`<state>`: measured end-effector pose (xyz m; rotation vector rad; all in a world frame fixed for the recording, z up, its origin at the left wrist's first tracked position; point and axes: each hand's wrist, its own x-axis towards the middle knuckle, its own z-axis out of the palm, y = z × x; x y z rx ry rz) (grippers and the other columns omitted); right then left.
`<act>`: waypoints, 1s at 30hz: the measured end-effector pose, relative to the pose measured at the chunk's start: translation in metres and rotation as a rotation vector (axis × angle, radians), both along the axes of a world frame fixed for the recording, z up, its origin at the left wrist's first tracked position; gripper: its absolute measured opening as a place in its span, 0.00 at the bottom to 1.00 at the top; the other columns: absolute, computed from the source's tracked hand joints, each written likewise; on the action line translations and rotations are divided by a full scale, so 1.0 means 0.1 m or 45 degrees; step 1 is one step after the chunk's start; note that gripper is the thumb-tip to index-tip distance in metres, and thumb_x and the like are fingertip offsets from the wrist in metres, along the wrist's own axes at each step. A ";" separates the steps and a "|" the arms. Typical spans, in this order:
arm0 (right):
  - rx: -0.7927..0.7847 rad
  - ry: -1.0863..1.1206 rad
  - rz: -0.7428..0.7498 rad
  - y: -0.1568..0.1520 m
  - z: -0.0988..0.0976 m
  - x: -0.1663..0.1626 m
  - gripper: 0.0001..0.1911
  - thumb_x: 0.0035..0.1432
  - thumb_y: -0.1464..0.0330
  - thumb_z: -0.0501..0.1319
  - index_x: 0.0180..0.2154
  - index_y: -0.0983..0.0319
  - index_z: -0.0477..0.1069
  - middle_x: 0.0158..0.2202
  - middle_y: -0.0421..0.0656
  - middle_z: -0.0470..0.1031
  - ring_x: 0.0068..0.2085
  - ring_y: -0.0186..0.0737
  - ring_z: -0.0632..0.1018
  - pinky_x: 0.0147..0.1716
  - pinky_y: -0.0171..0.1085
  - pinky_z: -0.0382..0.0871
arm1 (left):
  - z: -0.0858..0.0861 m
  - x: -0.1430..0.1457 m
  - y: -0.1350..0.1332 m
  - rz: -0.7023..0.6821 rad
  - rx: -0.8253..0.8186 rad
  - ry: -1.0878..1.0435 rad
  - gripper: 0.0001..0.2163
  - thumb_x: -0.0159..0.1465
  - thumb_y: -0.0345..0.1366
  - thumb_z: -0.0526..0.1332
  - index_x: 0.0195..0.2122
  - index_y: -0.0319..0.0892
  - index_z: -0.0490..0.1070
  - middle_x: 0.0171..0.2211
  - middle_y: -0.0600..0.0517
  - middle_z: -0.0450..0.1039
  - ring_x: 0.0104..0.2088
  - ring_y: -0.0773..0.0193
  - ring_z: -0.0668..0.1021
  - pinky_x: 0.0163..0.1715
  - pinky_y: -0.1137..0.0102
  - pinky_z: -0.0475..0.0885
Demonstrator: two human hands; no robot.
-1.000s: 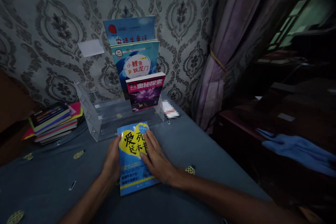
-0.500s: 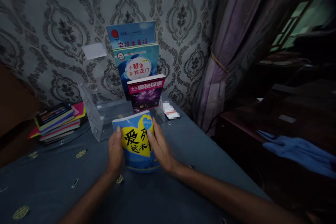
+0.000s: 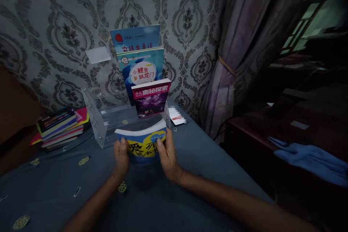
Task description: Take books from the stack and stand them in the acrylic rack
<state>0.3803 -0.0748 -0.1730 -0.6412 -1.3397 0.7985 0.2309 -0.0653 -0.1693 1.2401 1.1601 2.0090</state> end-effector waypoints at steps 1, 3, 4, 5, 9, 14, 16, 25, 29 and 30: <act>0.016 -0.004 0.001 0.01 0.01 0.00 0.19 0.71 0.57 0.53 0.59 0.56 0.59 0.53 0.47 0.74 0.52 0.43 0.76 0.53 0.44 0.72 | 0.02 0.01 0.00 0.001 0.013 0.018 0.24 0.60 0.62 0.63 0.34 0.42 0.77 0.28 0.51 0.77 0.30 0.58 0.79 0.29 0.67 0.76; 0.058 -0.020 -0.008 0.04 0.04 0.01 0.19 0.71 0.58 0.53 0.59 0.55 0.59 0.52 0.48 0.74 0.51 0.44 0.77 0.52 0.45 0.74 | 0.08 0.04 0.01 -0.003 0.048 0.074 0.24 0.61 0.62 0.61 0.34 0.43 0.77 0.27 0.51 0.76 0.30 0.58 0.79 0.28 0.66 0.76; 0.088 -0.034 -0.026 0.07 0.05 0.01 0.20 0.71 0.57 0.53 0.60 0.55 0.59 0.52 0.48 0.74 0.51 0.44 0.77 0.51 0.46 0.74 | 0.11 0.05 0.02 0.008 0.069 0.101 0.24 0.61 0.62 0.61 0.33 0.43 0.77 0.27 0.51 0.76 0.30 0.57 0.79 0.28 0.65 0.76; 0.122 -0.053 -0.053 0.11 0.08 0.02 0.21 0.71 0.57 0.53 0.61 0.54 0.58 0.52 0.48 0.74 0.51 0.45 0.77 0.51 0.47 0.74 | 0.14 0.07 0.03 0.031 0.092 0.120 0.24 0.62 0.62 0.60 0.32 0.43 0.76 0.27 0.51 0.75 0.30 0.57 0.78 0.28 0.65 0.75; 0.274 -0.121 -0.212 0.37 0.25 0.08 0.25 0.70 0.54 0.52 0.64 0.52 0.57 0.53 0.48 0.72 0.53 0.50 0.75 0.53 0.53 0.73 | 0.34 0.15 0.20 0.088 0.203 0.163 0.25 0.61 0.65 0.60 0.27 0.45 0.71 0.24 0.53 0.69 0.26 0.61 0.72 0.25 0.65 0.71; 0.577 -0.117 -0.363 0.88 0.76 0.17 0.34 0.69 0.45 0.46 0.67 0.54 0.53 0.51 0.50 0.72 0.52 0.52 0.76 0.55 0.57 0.72 | 0.85 0.28 0.60 0.078 0.412 0.222 0.29 0.59 0.69 0.58 0.22 0.46 0.62 0.21 0.56 0.60 0.25 0.63 0.67 0.27 0.66 0.70; 0.667 -0.100 -0.409 1.07 0.97 0.20 0.37 0.68 0.42 0.43 0.68 0.56 0.52 0.52 0.50 0.72 0.54 0.52 0.75 0.57 0.57 0.70 | 1.09 0.33 0.76 0.047 0.598 0.273 0.29 0.60 0.68 0.57 0.23 0.46 0.62 0.22 0.56 0.59 0.27 0.63 0.68 0.30 0.65 0.70; 0.716 -0.074 -0.399 1.55 1.15 0.29 0.38 0.66 0.38 0.39 0.64 0.53 0.56 0.54 0.47 0.70 0.61 0.52 0.70 0.61 0.56 0.66 | 1.28 0.47 1.24 0.051 0.741 0.180 0.29 0.63 0.67 0.55 0.30 0.43 0.70 0.28 0.53 0.71 0.34 0.62 0.76 0.38 0.67 0.73; 0.638 -0.082 -0.409 1.64 1.07 0.32 0.36 0.65 0.37 0.39 0.61 0.52 0.58 0.49 0.45 0.70 0.57 0.51 0.72 0.59 0.54 0.67 | 1.15 0.51 1.34 0.018 0.697 0.181 0.29 0.62 0.67 0.55 0.30 0.43 0.71 0.29 0.52 0.72 0.35 0.62 0.77 0.37 0.68 0.73; 0.615 -0.078 -0.412 1.66 1.06 0.32 0.36 0.64 0.37 0.39 0.60 0.52 0.58 0.49 0.45 0.70 0.57 0.51 0.72 0.59 0.54 0.67 | 1.14 0.51 1.36 0.016 0.691 0.189 0.29 0.63 0.67 0.55 0.30 0.43 0.71 0.29 0.52 0.72 0.35 0.61 0.77 0.37 0.68 0.73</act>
